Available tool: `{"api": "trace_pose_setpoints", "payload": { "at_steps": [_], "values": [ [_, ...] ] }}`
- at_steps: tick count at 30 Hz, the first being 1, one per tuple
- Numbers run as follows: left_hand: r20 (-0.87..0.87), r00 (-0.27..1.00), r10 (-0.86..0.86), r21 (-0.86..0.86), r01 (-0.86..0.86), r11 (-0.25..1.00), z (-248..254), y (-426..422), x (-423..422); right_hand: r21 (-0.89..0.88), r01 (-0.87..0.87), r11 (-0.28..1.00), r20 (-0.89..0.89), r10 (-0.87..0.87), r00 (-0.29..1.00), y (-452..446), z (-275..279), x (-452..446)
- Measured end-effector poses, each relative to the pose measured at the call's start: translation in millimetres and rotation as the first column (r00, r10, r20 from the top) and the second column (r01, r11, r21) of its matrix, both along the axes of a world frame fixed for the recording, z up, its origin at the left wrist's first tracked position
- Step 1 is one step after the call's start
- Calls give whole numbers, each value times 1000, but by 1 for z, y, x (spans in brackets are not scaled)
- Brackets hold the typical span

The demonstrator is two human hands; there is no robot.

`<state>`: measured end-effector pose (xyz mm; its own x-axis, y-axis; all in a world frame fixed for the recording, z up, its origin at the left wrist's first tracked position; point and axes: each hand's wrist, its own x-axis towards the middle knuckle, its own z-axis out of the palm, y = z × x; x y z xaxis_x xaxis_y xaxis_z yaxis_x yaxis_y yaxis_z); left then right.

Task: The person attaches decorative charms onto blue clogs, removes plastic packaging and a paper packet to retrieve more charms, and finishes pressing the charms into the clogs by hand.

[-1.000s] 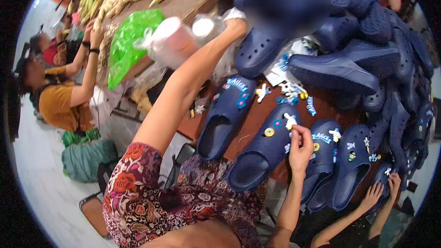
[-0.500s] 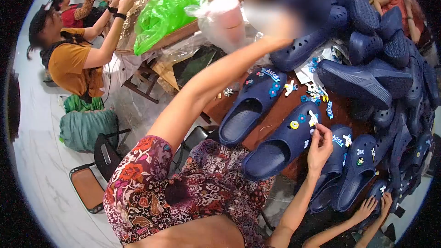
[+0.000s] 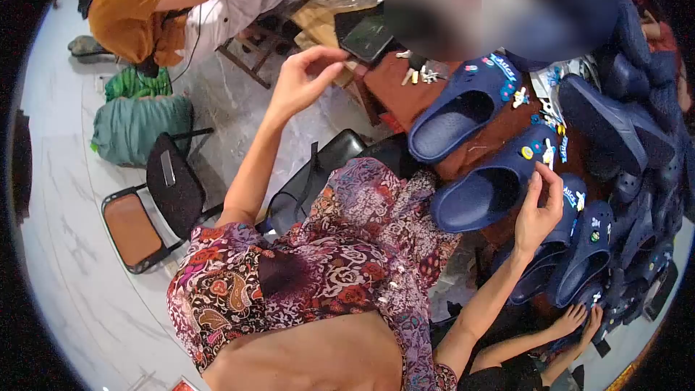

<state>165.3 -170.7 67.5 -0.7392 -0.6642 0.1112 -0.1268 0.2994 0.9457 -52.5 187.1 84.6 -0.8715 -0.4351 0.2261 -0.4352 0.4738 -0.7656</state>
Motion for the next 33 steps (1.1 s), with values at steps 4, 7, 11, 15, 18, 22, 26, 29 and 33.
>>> {"api": "trace_pose_setpoints", "payload": {
  "at_steps": [4, 7, 11, 15, 18, 22, 26, 29, 33],
  "values": [
    [499, 837, -225, -107, 317, 942, -54, -16, 62, -47, -63, 997, -24, 62, 998, -16, 14, 38],
    [642, 664, -383, -28, 519, 854, -133, 10, 61, -4, -209, 978, -50, 208, 977, -28, 12, 65],
    [756, 546, -361, -60, 607, 793, -236, 47, 23, 121, -329, 936, -133, 344, 929, -40, 23, 96],
    [876, 318, -362, -15, 768, 640, -320, 39, -51, 110, -259, 960, -122, 272, 955, -34, 18, 114],
    [878, 346, -330, -30, 729, 684, -337, 30, -82, 122, -242, 962, -39, 249, 968, -30, 9, 142],
    [875, 360, -324, -11, 683, 730, -362, 26, -98, 229, -331, 916, 89, 318, 944, -43, -6, 178],
    [871, 365, -329, 25, 636, 772, -382, 30, -85, 300, -320, 899, 211, 264, 941, -52, -13, 194],
    [875, 358, -327, 48, 608, 793, -389, 34, -73, 304, -309, 901, 261, 233, 937, -61, -12, 196],
    [884, 354, -306, 57, 567, 822, -396, 41, -56, 309, -328, 893, 248, 257, 934, -72, -14, 192]
  ]
}}
